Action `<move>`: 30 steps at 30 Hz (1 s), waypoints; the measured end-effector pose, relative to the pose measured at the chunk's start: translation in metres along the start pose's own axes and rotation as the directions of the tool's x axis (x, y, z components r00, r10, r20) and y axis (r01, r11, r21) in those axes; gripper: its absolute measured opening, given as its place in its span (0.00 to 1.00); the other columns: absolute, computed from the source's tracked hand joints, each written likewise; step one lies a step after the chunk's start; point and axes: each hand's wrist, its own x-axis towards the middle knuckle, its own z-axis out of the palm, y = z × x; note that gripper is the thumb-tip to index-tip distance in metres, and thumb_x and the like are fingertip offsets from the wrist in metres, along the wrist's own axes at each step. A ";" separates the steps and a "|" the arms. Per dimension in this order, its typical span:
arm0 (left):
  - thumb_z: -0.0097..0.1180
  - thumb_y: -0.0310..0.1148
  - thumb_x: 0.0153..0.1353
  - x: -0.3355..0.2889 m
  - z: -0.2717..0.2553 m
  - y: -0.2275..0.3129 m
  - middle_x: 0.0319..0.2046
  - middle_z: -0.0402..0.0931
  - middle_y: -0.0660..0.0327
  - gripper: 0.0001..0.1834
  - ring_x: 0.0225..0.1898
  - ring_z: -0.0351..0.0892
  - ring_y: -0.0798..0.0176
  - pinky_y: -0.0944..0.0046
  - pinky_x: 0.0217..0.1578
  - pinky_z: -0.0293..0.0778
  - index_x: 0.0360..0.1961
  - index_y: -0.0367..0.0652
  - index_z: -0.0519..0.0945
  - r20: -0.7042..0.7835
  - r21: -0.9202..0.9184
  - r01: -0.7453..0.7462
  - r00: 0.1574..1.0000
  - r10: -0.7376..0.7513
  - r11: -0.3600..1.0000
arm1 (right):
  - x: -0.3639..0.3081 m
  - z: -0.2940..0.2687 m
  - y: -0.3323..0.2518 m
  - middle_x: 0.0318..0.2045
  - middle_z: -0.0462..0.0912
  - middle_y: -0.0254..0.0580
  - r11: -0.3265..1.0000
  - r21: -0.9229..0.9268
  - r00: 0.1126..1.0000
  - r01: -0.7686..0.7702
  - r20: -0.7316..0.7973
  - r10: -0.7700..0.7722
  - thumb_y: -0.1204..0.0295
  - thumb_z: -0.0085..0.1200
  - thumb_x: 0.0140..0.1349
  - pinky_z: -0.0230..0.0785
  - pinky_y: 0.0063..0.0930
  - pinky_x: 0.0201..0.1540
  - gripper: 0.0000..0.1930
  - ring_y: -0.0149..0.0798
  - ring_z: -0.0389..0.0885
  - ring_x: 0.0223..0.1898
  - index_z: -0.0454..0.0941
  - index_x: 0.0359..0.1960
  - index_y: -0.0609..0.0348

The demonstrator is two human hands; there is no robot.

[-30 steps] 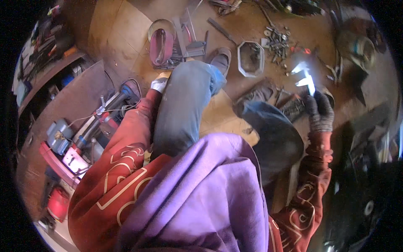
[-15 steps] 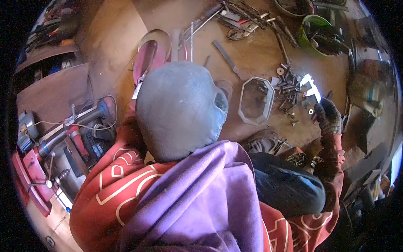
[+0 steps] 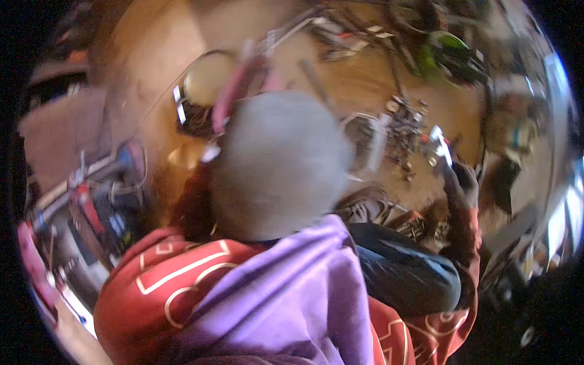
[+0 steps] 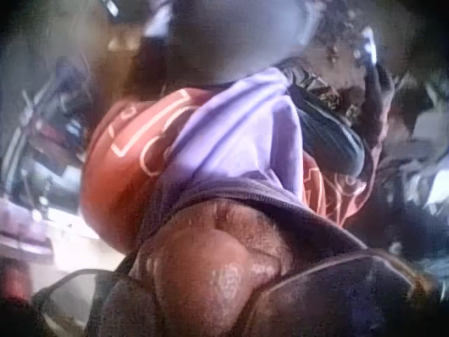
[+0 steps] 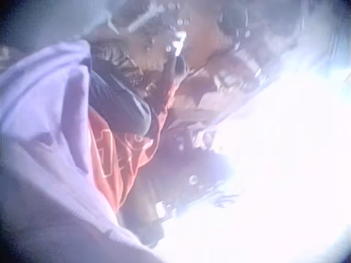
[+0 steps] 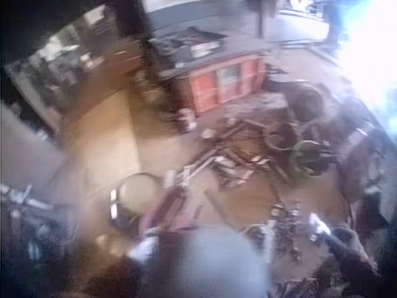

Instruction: The person sits on the floor and sorts through various metal bolts, nuts, and tool bits, moving them between different metal containers and placing them onto the ground.

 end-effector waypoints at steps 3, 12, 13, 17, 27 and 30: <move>0.56 0.41 0.66 0.057 0.052 -0.024 0.22 0.75 0.67 0.11 0.19 0.72 0.70 0.70 0.19 0.69 0.37 0.44 0.79 0.426 -0.030 -0.036 0.904 0.046 0.999 | 0.001 -0.010 0.024 0.28 0.76 0.28 0.999 -0.031 1.000 0.016 0.012 -0.015 0.63 0.59 0.65 0.62 0.20 0.29 0.17 0.22 0.68 0.26 0.79 0.48 0.63; 0.62 0.45 0.60 0.057 0.235 0.067 0.38 0.85 0.52 0.18 0.35 0.84 0.62 0.59 0.37 0.77 0.40 0.41 0.85 0.255 0.618 -0.288 0.954 0.160 0.732 | 0.015 -0.015 0.032 0.27 0.73 0.26 0.996 0.078 0.998 -0.053 0.028 0.051 0.64 0.57 0.66 0.62 0.21 0.29 0.16 0.23 0.66 0.26 0.78 0.50 0.61; 0.65 0.45 0.57 0.044 0.228 0.078 0.35 0.86 0.54 0.18 0.36 0.83 0.62 0.62 0.40 0.77 0.39 0.41 0.86 0.442 0.667 -0.585 0.809 0.387 0.462 | 0.013 -0.018 0.034 0.27 0.73 0.26 1.000 -0.015 1.000 0.014 0.006 -0.013 0.64 0.57 0.67 0.62 0.21 0.29 0.16 0.23 0.66 0.25 0.78 0.51 0.60; 0.62 0.45 0.57 0.020 0.131 0.076 0.32 0.85 0.53 0.18 0.34 0.84 0.55 0.59 0.39 0.78 0.37 0.40 0.85 0.289 0.465 -0.679 0.723 0.627 0.568 | 0.007 -0.011 0.017 0.27 0.73 0.25 0.994 -0.079 0.997 0.077 0.013 -0.076 0.65 0.56 0.67 0.59 0.18 0.26 0.15 0.21 0.65 0.23 0.78 0.51 0.59; 0.45 0.44 0.65 0.034 -0.013 0.145 0.33 0.83 0.47 0.14 0.36 0.84 0.40 0.42 0.38 0.78 0.40 0.48 0.78 0.160 0.973 -0.023 0.789 0.594 -0.232 | 0.021 0.002 -0.002 0.24 0.71 0.22 0.984 -0.179 0.998 -0.015 0.054 0.025 0.61 0.58 0.66 0.56 0.20 0.25 0.20 0.21 0.62 0.23 0.78 0.54 0.60; 0.49 0.44 0.63 0.040 -0.033 0.207 0.34 0.83 0.46 0.14 0.38 0.83 0.40 0.45 0.41 0.78 0.38 0.47 0.79 0.148 0.988 -0.068 0.637 0.757 -0.136 | 0.018 0.021 -0.024 0.24 0.71 0.22 0.999 -0.043 0.999 -0.024 0.032 0.026 0.61 0.58 0.65 0.56 0.19 0.26 0.20 0.21 0.62 0.23 0.78 0.52 0.61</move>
